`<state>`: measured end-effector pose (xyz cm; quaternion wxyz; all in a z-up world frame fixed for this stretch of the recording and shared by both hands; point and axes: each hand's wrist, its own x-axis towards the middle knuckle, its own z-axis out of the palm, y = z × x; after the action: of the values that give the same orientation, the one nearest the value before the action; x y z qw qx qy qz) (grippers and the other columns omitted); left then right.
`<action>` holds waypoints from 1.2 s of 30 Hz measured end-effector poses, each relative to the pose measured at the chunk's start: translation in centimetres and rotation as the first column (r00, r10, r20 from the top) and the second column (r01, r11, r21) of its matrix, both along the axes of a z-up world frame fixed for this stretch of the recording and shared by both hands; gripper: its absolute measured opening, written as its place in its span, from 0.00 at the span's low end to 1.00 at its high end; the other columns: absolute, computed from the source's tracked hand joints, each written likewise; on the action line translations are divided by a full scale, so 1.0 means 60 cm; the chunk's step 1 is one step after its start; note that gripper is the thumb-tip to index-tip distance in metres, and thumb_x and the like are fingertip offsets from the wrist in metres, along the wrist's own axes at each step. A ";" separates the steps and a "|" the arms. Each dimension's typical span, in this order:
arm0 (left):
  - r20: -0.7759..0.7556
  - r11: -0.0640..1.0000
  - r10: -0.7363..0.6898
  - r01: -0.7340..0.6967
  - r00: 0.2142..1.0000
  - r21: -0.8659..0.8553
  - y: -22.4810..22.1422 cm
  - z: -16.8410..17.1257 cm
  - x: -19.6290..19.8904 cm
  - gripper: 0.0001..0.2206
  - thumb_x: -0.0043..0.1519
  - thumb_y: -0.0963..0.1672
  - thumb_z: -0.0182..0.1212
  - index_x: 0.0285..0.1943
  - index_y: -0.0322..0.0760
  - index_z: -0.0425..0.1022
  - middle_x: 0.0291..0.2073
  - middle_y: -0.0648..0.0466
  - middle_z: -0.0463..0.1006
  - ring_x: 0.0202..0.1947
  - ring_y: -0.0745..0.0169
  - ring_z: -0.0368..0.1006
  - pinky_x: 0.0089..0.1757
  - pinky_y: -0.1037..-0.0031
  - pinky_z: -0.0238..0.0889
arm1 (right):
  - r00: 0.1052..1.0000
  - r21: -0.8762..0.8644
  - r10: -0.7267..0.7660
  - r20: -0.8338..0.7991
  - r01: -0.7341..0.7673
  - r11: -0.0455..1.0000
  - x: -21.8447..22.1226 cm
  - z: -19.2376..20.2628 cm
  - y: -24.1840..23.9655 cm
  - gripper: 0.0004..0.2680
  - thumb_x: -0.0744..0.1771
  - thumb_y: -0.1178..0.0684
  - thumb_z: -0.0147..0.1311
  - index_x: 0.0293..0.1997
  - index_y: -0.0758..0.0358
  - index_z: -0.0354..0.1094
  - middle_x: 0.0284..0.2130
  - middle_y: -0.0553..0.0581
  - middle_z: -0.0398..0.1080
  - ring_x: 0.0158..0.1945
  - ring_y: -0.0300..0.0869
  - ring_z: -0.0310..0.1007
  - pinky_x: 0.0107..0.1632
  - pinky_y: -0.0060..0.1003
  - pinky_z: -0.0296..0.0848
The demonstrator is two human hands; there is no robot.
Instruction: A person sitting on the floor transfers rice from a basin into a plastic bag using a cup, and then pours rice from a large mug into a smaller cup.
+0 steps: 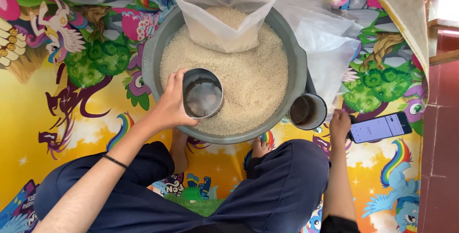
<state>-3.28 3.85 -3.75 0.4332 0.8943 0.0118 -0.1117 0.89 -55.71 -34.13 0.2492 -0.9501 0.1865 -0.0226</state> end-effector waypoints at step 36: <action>0.035 0.982 -0.076 0.069 0.996 0.174 -0.003 -0.005 0.000 0.59 0.36 0.46 0.77 0.78 0.34 0.41 0.64 0.33 0.56 0.56 0.17 0.68 0.48 0.36 0.70 | 0.465 -0.568 0.874 0.141 -0.685 0.456 0.017 0.552 0.409 0.19 0.61 0.41 0.71 0.41 0.71 0.73 0.25 0.68 0.71 0.33 0.59 0.75 0.46 0.47 0.69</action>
<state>-3.28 3.66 -4.03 0.3497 0.9305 -0.0201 -0.1073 1.92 -31.16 -1.01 0.0447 -0.9238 -0.3518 -0.1445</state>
